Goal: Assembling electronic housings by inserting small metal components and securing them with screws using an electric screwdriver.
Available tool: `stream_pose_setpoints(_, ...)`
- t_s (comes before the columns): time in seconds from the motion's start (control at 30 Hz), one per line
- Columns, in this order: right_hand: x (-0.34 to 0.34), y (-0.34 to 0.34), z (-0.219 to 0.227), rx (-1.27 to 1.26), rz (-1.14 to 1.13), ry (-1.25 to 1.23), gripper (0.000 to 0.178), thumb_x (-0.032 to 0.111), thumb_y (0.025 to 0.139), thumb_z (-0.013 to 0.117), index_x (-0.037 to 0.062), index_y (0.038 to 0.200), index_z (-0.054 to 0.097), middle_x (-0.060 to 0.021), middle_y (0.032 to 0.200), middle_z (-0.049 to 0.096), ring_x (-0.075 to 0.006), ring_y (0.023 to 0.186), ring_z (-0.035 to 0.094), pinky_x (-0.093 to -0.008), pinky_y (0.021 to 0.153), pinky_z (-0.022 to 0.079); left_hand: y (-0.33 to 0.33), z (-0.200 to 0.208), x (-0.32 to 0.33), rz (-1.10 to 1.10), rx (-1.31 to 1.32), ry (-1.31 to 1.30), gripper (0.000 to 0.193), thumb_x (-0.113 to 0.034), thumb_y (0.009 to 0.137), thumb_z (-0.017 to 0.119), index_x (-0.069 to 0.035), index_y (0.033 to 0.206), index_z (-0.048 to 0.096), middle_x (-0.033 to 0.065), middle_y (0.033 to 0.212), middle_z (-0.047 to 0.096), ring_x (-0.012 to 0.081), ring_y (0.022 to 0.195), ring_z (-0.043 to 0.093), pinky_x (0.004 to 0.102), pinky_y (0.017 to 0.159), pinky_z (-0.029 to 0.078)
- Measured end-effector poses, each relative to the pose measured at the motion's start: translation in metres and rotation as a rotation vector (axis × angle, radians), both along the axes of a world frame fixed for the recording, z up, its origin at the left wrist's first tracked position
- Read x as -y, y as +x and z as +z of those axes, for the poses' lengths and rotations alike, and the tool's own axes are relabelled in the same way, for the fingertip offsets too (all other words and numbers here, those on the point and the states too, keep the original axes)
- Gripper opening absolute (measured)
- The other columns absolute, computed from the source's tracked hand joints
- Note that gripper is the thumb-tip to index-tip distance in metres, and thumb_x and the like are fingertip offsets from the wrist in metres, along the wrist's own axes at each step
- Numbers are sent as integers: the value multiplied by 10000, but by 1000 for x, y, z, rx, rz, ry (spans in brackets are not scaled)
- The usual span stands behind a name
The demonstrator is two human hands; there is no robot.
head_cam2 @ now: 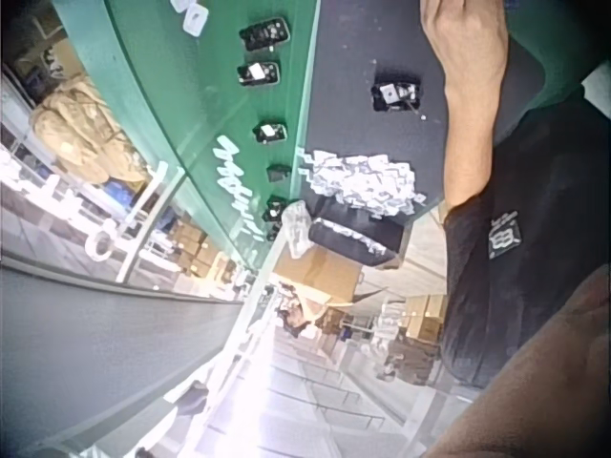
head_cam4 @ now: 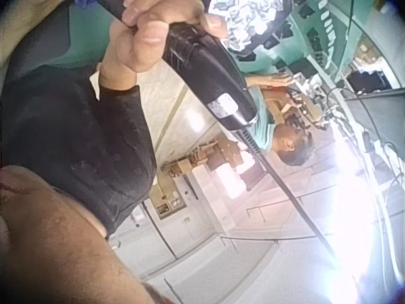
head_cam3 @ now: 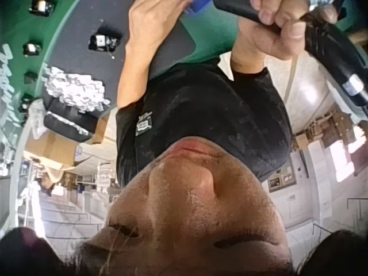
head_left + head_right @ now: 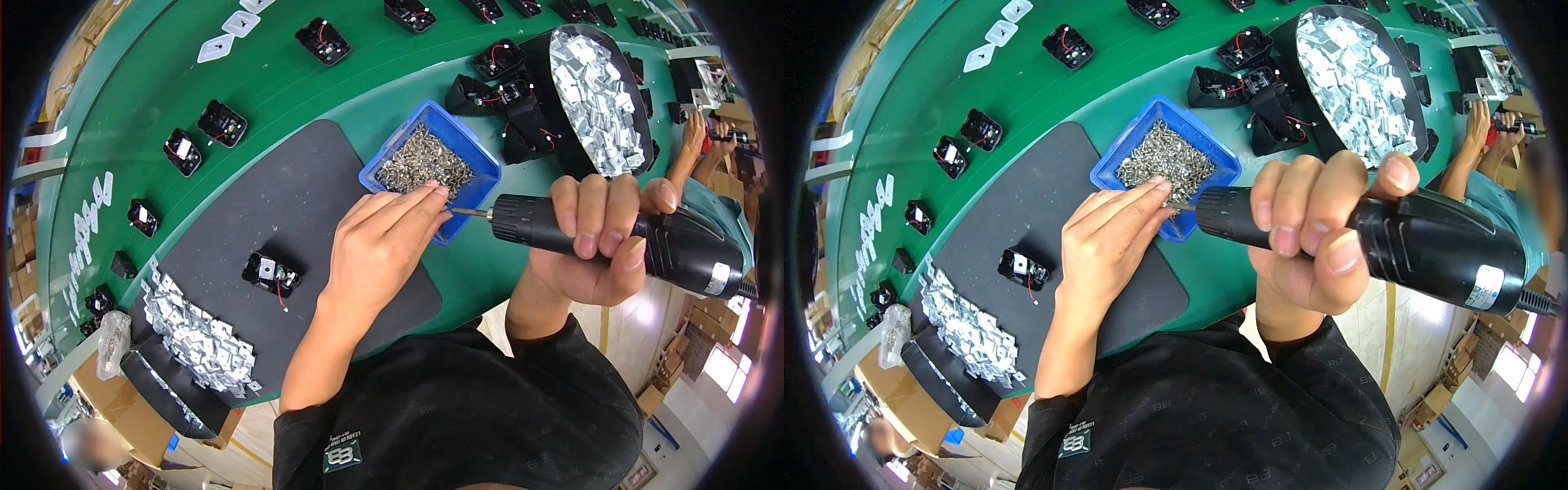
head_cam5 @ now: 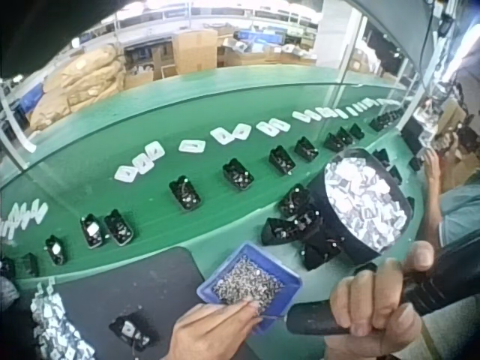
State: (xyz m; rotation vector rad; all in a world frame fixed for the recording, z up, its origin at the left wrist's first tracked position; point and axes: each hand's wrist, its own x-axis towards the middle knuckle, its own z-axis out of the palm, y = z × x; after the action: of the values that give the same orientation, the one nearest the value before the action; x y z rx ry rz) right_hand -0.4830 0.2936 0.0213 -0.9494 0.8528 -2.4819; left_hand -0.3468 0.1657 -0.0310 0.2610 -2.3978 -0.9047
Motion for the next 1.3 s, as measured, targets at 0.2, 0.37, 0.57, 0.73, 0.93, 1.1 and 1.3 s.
stream_pose_setpoints(0.2, 5, 5, -3, 15, -4, 44, 516, 135, 865, 613, 136, 1327, 383, 13, 726, 474, -128, 601, 485, -315, 620, 433, 0, 2, -1, -12, -17, 20, 308, -50, 681, 780, 0, 973, 694, 87, 961, 710, 214, 783, 669, 315, 692, 533)
stream_pose_setpoints(0.37, 4, 6, -3, 26, -35, 74, 494, 139, 860, 629, 136, 1297, 399, 14, 713, 468, -124, 583, 481, -317, 600, 432, 0, 4, -5, -3, -1, 33, 301, -40, 678, 782, -6, 965, 696, 94, 948, 713, 226, 792, 679, 313, 704, 540)
stream_pose_setpoints(0.57, 4, 11, 1, 16, -57, 116, 515, 151, 843, 682, 150, 1271, 394, 16, 688, 464, -127, 555, 485, -310, 572, 429, 0, 10, -6, 12, 27, 53, 253, -36, 657, 796, -25, 878, 674, 78, 840, 695, 225, 742, 670, 314, 676, 529)
stream_pose_setpoints(0.73, 5, 9, 0, -18, -46, 128, 529, 146, 837, 694, 147, 1267, 386, 12, 692, 473, -131, 553, 494, -308, 569, 433, -2, 10, -6, 4, 53, 12, 242, -40, 655, 797, -34, 853, 658, 64, 788, 675, 220, 711, 656, 320, 660, 519)
stream_pose_setpoints(0.93, 8, 6, -3, -10, -68, 151, 528, 147, 841, 683, 136, 1273, 380, 7, 692, 472, -131, 552, 492, -308, 568, 437, -7, -3, -5, -23, -31, -87, 213, -110, 681, 788, -39, 837, 662, 56, 804, 662, 211, 723, 628, 322, 651, 509)
stream_pose_setpoints(1.1, 8, 4, -6, -11, -83, 147, 514, 154, 856, 657, 129, 1282, 370, 3, 699, 466, -130, 552, 488, -309, 570, 441, -10, -1, -5, -33, 7, 117, 214, -12, 663, 767, -33, 848, 660, 70, 830, 679, 241, 763, 659, 333, 709, 523)
stream_pose_setpoints(1.3, 10, 2, -6, -4, -80, 148, 508, 144, 860, 640, 120, 1289, 369, -2, 705, 467, -126, 552, 484, -316, 575, 445, -19, -1, -2, -62, 74, 134, 207, 0, 633, 735, -37, 791, 606, 61, 781, 642, 251, 745, 626, 346, 688, 503)
